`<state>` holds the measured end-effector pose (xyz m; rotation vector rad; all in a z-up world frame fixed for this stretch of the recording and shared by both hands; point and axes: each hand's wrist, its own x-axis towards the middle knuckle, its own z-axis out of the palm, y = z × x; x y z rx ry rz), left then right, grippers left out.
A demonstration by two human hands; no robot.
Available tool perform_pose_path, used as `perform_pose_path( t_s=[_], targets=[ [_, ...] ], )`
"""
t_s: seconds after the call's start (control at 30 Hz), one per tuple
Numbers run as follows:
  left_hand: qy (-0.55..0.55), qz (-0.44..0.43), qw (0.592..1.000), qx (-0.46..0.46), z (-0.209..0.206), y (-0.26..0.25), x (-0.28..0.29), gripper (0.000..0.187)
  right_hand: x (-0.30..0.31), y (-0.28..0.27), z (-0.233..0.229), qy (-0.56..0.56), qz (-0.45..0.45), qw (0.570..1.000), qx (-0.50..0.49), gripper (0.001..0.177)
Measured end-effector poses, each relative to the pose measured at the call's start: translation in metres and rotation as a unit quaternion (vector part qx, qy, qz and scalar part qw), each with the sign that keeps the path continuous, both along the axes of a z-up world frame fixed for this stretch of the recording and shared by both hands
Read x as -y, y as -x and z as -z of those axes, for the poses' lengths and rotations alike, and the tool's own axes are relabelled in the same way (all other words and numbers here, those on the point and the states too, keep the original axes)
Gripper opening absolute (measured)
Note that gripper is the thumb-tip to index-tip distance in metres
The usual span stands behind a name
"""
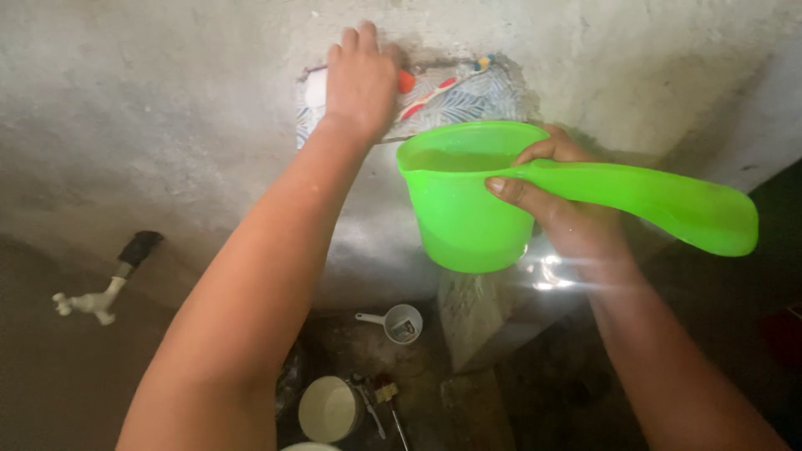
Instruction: Cleaning a toilet and bathroom shelf using various brushes and water.
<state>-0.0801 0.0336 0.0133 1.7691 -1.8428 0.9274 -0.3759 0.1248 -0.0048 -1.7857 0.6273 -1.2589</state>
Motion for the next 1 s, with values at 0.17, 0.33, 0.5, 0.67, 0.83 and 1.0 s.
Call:
perform_pose_path(
  t_s=[0.17,0.33,0.5,0.67,0.83,1.0],
  targets=[
    [-0.16,0.117,0.979,-0.05,0.045,-0.002,0.043,0.024,0.007,0.011,0.004,0.038,0.03,0.999,-0.014,0.023],
    [-0.167,0.093,0.979,-0.069,0.034,0.019,0.036,0.036,-0.009,0.017,-0.011,0.054,0.04,0.998,-0.014,0.022],
    [-0.274,0.141,0.926,-0.22,0.007,0.041,0.019,0.036,-0.017,0.023,-0.021,0.048,0.055,0.997,-0.025,0.022],
    [-0.294,0.0,0.935,-0.199,0.016,0.034,0.043,0.031,-0.016,0.024,-0.018,0.028,0.037,0.999,-0.012,0.02],
    [-0.352,0.026,0.91,-0.216,-0.014,0.057,0.024,0.028,-0.008,0.023,-0.013,0.049,0.06,0.997,-0.019,0.022],
    [-0.281,-0.026,0.935,-0.215,-0.002,0.055,0.036,0.031,-0.004,0.023,-0.008,0.082,0.106,0.989,-0.055,0.024]
  ],
)
